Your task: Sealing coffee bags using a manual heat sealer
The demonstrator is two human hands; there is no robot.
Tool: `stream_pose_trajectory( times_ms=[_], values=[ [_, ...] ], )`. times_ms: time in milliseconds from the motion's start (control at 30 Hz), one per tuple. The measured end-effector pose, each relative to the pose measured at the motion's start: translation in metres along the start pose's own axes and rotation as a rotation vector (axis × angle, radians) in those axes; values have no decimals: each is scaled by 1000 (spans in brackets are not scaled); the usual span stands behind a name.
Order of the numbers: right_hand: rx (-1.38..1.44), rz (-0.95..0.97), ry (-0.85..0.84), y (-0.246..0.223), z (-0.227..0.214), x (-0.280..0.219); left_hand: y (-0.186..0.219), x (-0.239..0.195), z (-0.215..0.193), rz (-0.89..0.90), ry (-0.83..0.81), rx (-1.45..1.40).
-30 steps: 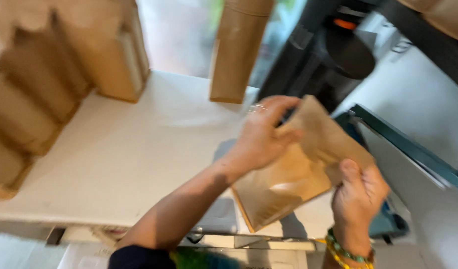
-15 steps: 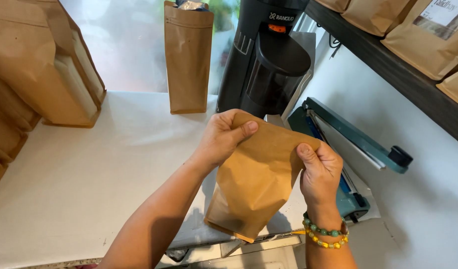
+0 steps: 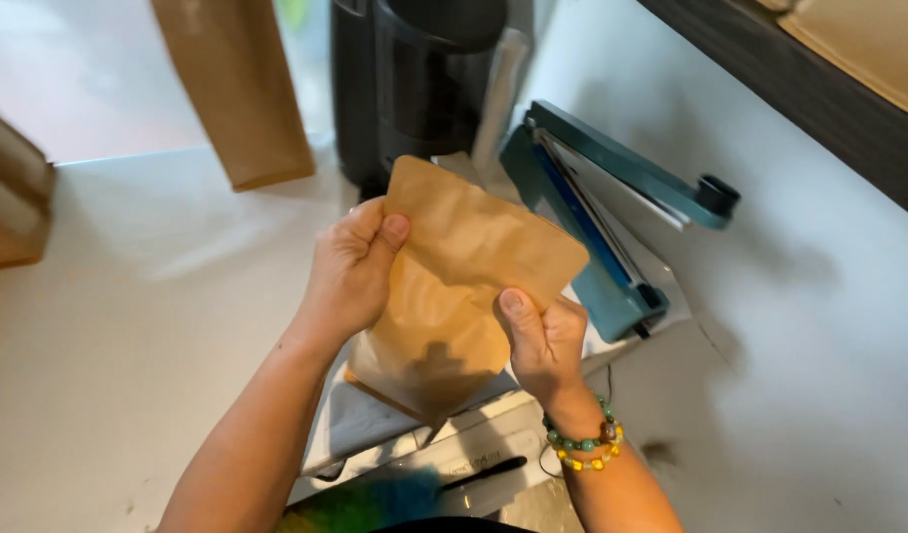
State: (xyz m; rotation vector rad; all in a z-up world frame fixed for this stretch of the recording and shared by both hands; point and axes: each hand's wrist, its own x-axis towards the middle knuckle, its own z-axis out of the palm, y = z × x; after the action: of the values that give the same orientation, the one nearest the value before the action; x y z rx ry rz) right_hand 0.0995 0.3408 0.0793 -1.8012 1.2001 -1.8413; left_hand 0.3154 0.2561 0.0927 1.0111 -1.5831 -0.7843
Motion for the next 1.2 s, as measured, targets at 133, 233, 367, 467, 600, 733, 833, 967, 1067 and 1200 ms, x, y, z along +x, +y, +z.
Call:
stream_pose_trajectory(
  times_ms=[133, 233, 367, 467, 600, 733, 833, 967, 1067, 1200],
  values=[
    [14, 100, 227, 46, -42, -34, 41, 27, 52, 153, -88, 150],
    [107, 178, 481, 78, -82, -53, 72, 43, 105, 341, -188, 186],
    [-79, 277, 526, 61, -111, -58, 104, 54, 175, 506, -449, 427],
    [-279, 366, 545, 62, -120, -66, 104, 66, 223, 359, -678, 545],
    [-387, 453, 546, 110, -141, -87, 88, 80, 269, 404, -848, 718],
    [-898, -59, 209, 189, -148, -98, 52, 101, 286, 280, -954, 836],
    [437, 794, 934, 162, -97, -42, -12, 124, 302, 307, -691, 773],
    [507, 839, 891, 174, -78, -2, -50, 150, 299, 335, -762, 969],
    [553, 833, 836, 217, -80, 3, -66, 162, 295, 232, -759, 964],
    [606, 849, 787, 183, -68, 35, -83, 176, 304, -55, -680, 794]
  ],
)
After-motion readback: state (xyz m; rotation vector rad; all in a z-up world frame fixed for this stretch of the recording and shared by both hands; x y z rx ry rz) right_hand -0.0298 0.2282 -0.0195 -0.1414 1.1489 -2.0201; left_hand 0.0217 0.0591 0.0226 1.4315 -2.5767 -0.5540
